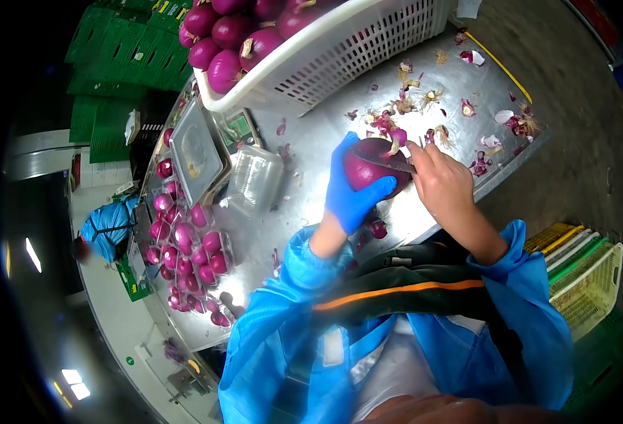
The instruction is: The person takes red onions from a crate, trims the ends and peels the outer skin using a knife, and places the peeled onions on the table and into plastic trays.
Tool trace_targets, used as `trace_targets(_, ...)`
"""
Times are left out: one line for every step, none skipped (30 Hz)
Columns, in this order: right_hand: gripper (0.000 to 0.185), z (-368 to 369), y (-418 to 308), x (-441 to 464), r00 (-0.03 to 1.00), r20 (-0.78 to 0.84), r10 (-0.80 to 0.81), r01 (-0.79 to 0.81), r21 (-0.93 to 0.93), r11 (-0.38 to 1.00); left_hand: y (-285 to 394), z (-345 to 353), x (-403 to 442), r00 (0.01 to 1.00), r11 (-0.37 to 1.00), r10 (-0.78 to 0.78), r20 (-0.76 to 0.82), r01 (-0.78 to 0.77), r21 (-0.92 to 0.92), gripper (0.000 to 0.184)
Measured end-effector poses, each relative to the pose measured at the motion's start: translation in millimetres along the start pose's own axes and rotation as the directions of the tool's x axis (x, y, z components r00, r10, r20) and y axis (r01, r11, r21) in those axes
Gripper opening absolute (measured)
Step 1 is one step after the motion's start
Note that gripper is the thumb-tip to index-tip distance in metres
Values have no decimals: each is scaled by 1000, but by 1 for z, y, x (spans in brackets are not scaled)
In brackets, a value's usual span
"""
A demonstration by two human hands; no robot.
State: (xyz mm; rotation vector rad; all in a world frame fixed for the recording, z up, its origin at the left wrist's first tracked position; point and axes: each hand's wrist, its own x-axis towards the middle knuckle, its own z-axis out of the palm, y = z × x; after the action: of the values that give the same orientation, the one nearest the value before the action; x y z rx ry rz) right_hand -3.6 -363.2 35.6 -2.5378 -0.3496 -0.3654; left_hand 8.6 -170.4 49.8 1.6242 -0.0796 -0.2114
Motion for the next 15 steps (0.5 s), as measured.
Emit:
trace_targets(44, 3, 2, -1, 1000, 3, 18, -18, -39, 999, -1, 0, 0, 1000, 1000, -20, -6, 20, -8, 91)
trace_targets(43, 7, 4, -2, 999, 6, 33, -32, -77, 997, -3, -3, 0, 999, 999, -38, -15, 38, -16, 91)
trace_targets(43, 10, 8, -6, 998, 6, 58, -57, -37, 998, -4, -5, 0, 998, 998, -55, -27, 54, -25, 91)
trace_targets(43, 10, 13, -15, 996, 9, 84, -84, 1, 996, -4, -8, 1, 998, 998, -57, -38, 56, -28, 87)
trace_targets(43, 11, 19, -20, 994, 12, 109, -109, 38, 993, -3, -12, 2, 997, 998, -56, -48, 55, -31, 83)
trace_targets(33, 13, 21, -20, 992, -105, 67, -49, 169, 984, -3, -14, 3, 997, 998, -57, -57, 56, -34, 79)
trace_targets(33, 14, 21, -20, 984, -8, 178, -161, 393, 905, -3, -13, 2, 997, 998, -54, -54, 52, -33, 80)
trace_targets(34, 13, 20, -19, 958, 111, 263, -278, 582, 764, -2, -11, 2, 998, 998, -50, -50, 49, -33, 81)
trace_targets(37, 12, 19, -16, 918, 240, 315, -386, 723, 573, -1, -9, 3, 998, 999, -43, -43, 42, -32, 83)
trace_targets(40, 13, 21, -12, 888, 340, 310, -447, 799, 402, -1, -6, 4, 1000, 1000, 12, 0, -12, 3, 84)
trace_targets(43, 13, 24, -8, 848, 436, 302, -507, 834, 218, 0, -4, 4, 997, 997, 65, 45, -67, 35, 85)
trace_targets(45, 15, 29, -4, 826, 498, 265, -535, 841, 86, 0, -3, 4, 989, 991, 114, 90, -120, 64, 87)
trace_targets(47, 14, 31, 0, 804, 553, 219, -558, 829, -46, 1, -2, 7, 961, 965, 214, 173, -236, 118, 92)
trace_targets(52, 13, 32, 4, 770, 625, 127, -605, 779, -167, 2, -2, 12, 917, 922, 304, 259, -351, 161, 96)
trace_targets(55, 13, 33, 5, 719, 692, 65, -669, 715, -202, 5, -2, 15, 856, 865, 382, 348, -464, 192, 101)
